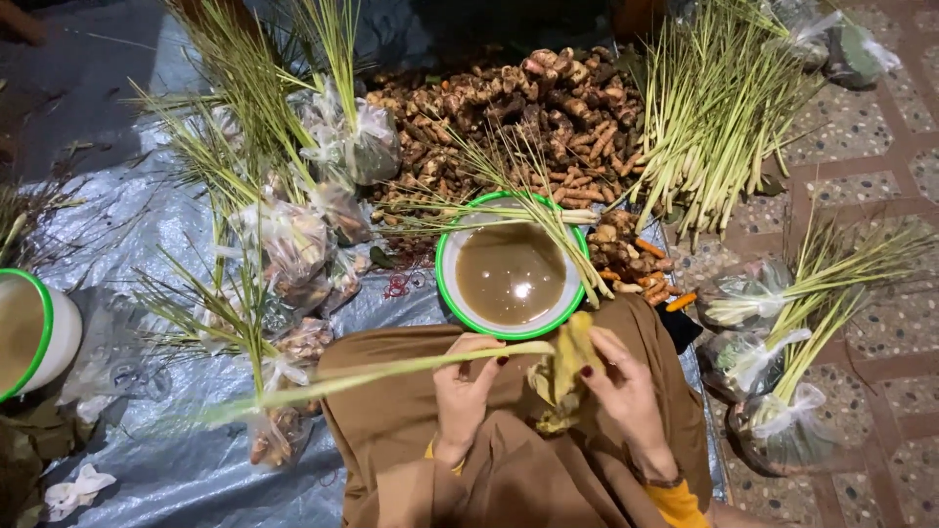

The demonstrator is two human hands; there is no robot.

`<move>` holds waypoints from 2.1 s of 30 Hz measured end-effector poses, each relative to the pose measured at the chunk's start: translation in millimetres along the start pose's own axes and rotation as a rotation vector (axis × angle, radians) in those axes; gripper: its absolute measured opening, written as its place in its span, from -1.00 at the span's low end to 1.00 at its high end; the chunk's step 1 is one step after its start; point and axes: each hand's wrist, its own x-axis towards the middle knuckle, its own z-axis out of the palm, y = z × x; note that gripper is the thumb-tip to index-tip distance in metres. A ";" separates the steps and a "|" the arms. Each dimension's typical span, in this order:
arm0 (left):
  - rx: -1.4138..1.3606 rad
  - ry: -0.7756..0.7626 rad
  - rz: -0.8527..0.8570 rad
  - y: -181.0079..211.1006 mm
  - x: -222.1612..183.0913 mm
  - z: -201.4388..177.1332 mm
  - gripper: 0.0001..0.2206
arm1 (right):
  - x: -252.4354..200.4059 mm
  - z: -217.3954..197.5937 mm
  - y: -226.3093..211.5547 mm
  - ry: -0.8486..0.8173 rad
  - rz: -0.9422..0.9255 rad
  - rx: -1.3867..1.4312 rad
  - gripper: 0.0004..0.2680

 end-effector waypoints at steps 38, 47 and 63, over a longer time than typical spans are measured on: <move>0.046 -0.275 -0.431 24.6 -16.6 10.8 -0.63 | -10.4 19.4 -34.9 0.286 -0.213 -0.076 -0.75; -0.180 -0.211 -0.484 4.2 -37.6 16.4 -0.66 | -7.4 44.0 -56.3 0.317 -0.479 -0.344 -0.75; -0.325 -0.128 -0.470 -7.0 -47.7 17.1 -0.68 | -14.8 50.5 -66.3 0.263 -0.484 -0.264 -0.81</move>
